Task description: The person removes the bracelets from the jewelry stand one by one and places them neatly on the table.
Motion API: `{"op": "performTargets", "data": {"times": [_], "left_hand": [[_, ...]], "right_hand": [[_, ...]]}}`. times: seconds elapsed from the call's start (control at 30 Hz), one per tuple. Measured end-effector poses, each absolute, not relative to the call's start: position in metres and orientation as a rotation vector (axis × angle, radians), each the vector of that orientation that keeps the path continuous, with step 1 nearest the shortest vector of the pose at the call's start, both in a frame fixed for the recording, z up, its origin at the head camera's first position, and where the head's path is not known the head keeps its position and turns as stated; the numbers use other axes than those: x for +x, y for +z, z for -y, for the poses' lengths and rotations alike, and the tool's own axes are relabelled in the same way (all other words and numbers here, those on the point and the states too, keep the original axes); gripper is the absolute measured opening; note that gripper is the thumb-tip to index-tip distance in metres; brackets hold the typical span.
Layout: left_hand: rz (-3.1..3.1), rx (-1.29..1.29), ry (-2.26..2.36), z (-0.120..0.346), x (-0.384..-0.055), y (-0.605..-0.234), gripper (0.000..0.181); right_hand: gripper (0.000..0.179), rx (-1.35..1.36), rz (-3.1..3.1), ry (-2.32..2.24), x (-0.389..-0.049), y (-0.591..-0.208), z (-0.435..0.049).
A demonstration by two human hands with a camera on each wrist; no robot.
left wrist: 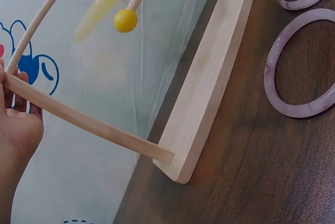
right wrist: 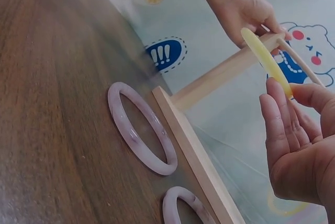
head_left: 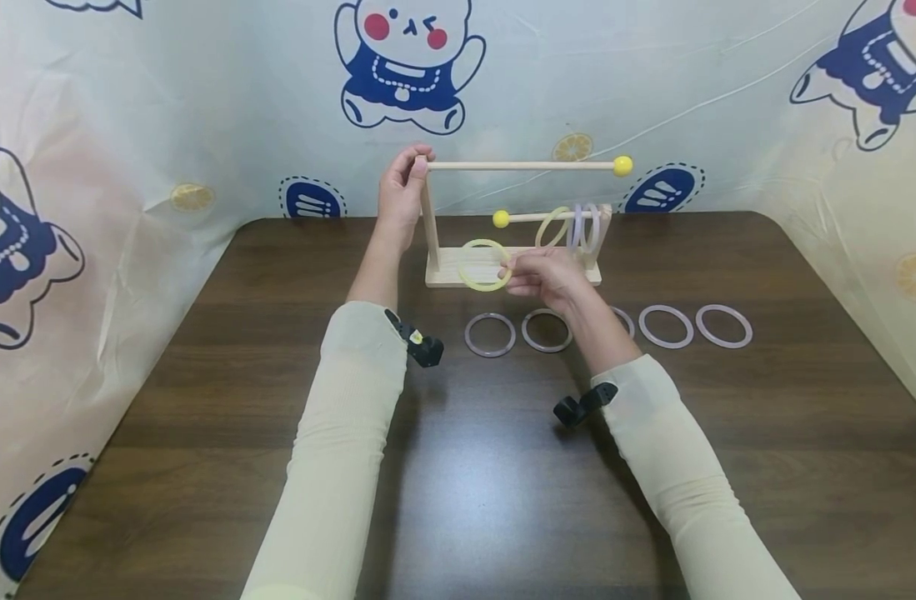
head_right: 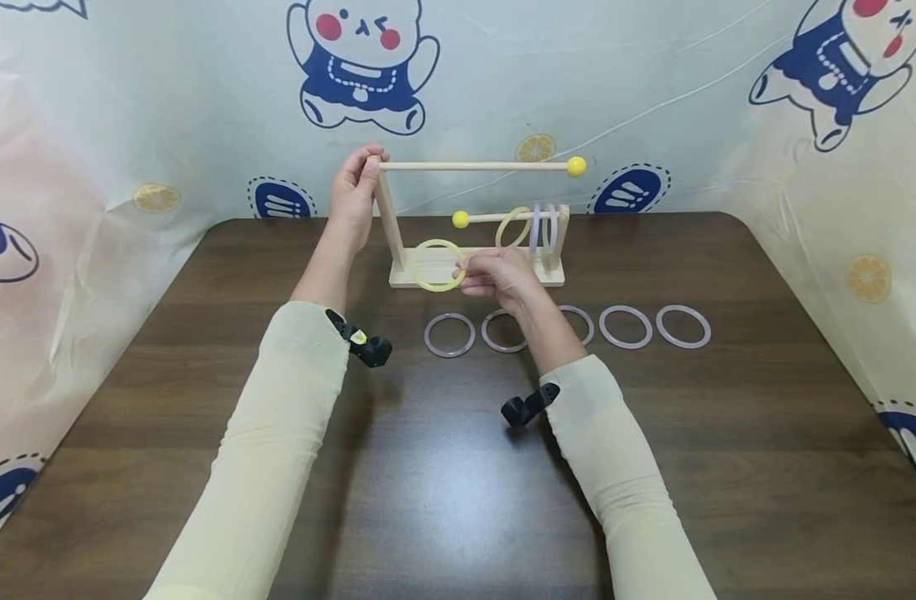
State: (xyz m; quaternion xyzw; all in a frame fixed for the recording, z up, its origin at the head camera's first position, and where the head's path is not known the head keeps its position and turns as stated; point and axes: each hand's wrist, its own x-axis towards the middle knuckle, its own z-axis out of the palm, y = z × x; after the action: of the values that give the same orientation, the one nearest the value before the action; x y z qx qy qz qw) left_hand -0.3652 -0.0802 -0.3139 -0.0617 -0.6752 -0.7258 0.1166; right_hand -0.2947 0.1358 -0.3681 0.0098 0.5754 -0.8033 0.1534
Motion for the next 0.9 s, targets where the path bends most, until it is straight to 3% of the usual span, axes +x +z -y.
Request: {"op": "performTargets", "data": {"times": [0.3, 0.9], "left_hand": [[1.98, -0.172, -2.129, 0.081, -0.365, -0.314, 0.027], [1.944, -0.203, -2.125, 0.08, -0.367, -0.316, 0.025]], "right_hand": [[0.026, -0.056, -1.668, -2.229, -0.286, -0.364, -0.138], [0.02, -0.131, -1.707, -2.054, -0.271, -0.369, -0.141]]}}
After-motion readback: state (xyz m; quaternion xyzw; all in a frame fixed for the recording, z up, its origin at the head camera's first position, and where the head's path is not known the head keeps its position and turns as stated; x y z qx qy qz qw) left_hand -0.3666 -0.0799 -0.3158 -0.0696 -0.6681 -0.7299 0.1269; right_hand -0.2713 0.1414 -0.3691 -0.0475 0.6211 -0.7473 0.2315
